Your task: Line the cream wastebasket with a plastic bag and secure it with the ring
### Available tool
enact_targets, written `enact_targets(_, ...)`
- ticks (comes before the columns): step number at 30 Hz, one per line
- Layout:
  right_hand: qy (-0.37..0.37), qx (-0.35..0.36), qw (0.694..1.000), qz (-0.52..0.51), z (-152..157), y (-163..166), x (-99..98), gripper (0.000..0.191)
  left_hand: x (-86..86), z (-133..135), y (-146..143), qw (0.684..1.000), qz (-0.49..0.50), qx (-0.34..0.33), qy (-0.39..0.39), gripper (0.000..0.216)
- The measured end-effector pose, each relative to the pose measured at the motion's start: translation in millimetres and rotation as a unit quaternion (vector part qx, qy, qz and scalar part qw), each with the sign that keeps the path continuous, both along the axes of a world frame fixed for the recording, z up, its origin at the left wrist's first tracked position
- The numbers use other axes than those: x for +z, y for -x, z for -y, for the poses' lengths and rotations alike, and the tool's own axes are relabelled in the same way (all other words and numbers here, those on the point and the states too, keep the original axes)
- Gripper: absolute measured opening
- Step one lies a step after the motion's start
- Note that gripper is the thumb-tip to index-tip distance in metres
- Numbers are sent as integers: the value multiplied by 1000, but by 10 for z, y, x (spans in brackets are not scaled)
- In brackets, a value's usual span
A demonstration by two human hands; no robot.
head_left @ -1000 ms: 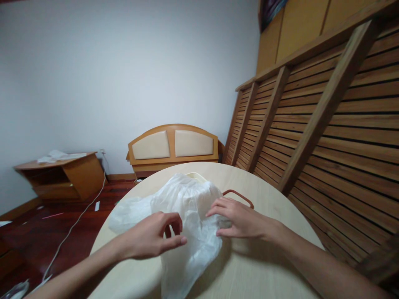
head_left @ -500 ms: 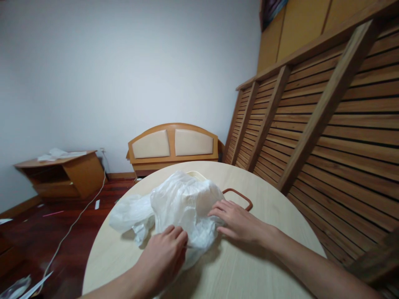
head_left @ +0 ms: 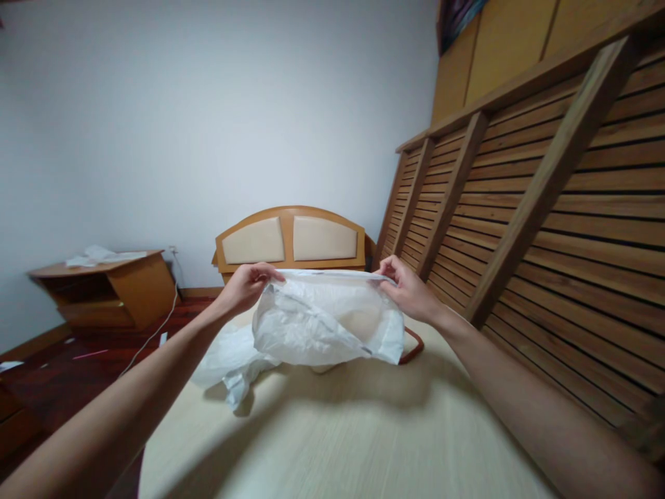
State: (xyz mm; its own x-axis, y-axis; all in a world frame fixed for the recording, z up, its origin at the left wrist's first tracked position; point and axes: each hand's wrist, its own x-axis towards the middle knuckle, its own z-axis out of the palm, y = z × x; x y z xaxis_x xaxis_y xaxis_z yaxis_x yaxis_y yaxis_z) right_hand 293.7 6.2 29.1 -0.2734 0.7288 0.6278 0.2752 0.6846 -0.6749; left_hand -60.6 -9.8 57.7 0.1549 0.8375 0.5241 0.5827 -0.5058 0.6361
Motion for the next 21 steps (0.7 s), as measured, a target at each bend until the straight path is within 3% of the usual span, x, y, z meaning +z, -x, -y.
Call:
enact_targets(3,4,-15,1000,0,-315,21,78,5,-73,-341,68,999,12,36,24,41)
enact_targets(5,26,-59,997,35,-512,61,83,11,-150,-502,74,998,11,40,39,47)
enact_targets(9,89,-107,987,84,-834,179,-54,26,-353,-636,47,994,-29,-8,103,34)
enact_targets(13,153,-85,976,128,-956,258,-374,17,-515,-528,42,974,-97,-83,188,11)
enact_targets(15,191,-47,968,154,-933,265,-539,9,-536,-419,40,964,-116,-114,209,13)
enact_targets(18,214,2,964,161,-848,252,-680,25,-505,-260,45,961,-84,-163,208,36)
enact_targets(21,197,27,972,128,-726,233,-651,54,-461,-150,114,964,-15,-167,208,43)
